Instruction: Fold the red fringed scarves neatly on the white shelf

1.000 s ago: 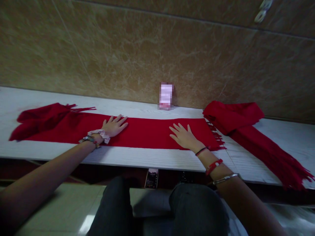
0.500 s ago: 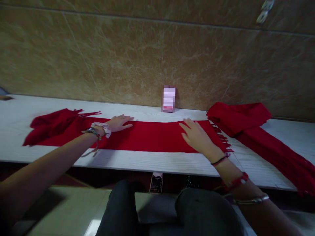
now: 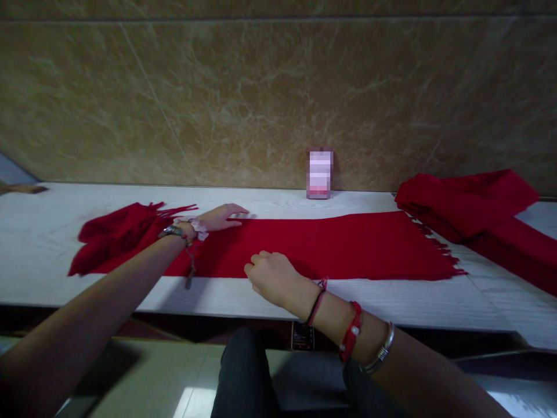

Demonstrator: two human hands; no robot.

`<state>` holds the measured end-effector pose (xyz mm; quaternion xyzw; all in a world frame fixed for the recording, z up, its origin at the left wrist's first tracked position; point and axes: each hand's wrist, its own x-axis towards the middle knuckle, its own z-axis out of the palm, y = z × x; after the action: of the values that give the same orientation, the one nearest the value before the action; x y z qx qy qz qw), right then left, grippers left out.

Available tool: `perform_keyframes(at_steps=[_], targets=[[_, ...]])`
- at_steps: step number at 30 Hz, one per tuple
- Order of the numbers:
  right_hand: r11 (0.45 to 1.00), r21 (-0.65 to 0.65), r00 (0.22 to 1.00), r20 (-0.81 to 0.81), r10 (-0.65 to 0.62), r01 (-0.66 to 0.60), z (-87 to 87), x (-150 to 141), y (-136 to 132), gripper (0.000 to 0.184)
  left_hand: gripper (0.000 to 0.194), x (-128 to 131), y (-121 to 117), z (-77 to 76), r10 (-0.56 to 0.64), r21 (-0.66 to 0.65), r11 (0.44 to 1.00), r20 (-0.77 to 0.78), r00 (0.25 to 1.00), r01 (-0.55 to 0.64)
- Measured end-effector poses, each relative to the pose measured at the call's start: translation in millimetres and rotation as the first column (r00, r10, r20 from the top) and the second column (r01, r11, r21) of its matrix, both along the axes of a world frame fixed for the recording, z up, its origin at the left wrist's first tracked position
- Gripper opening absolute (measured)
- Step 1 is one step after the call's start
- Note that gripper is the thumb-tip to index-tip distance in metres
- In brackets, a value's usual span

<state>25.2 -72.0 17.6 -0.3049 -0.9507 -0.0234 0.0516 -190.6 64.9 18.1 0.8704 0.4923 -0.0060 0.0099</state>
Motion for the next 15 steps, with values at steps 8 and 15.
perform_keyframes(at_steps=[8, 15], targets=[[0.989, 0.127, 0.997, -0.026, -0.071, 0.074, -10.9, -8, -1, 0.021, 0.037, 35, 18, 1.8, 0.021, -0.156, 0.988, 0.066, 0.998, -0.011], [0.925, 0.376, 0.995, -0.057, 0.079, -0.052, -20.1, -17, 1, 0.018, 0.027, 30, 31, 0.1, 0.043, -0.229, 0.973, 0.125, 0.991, -0.013]])
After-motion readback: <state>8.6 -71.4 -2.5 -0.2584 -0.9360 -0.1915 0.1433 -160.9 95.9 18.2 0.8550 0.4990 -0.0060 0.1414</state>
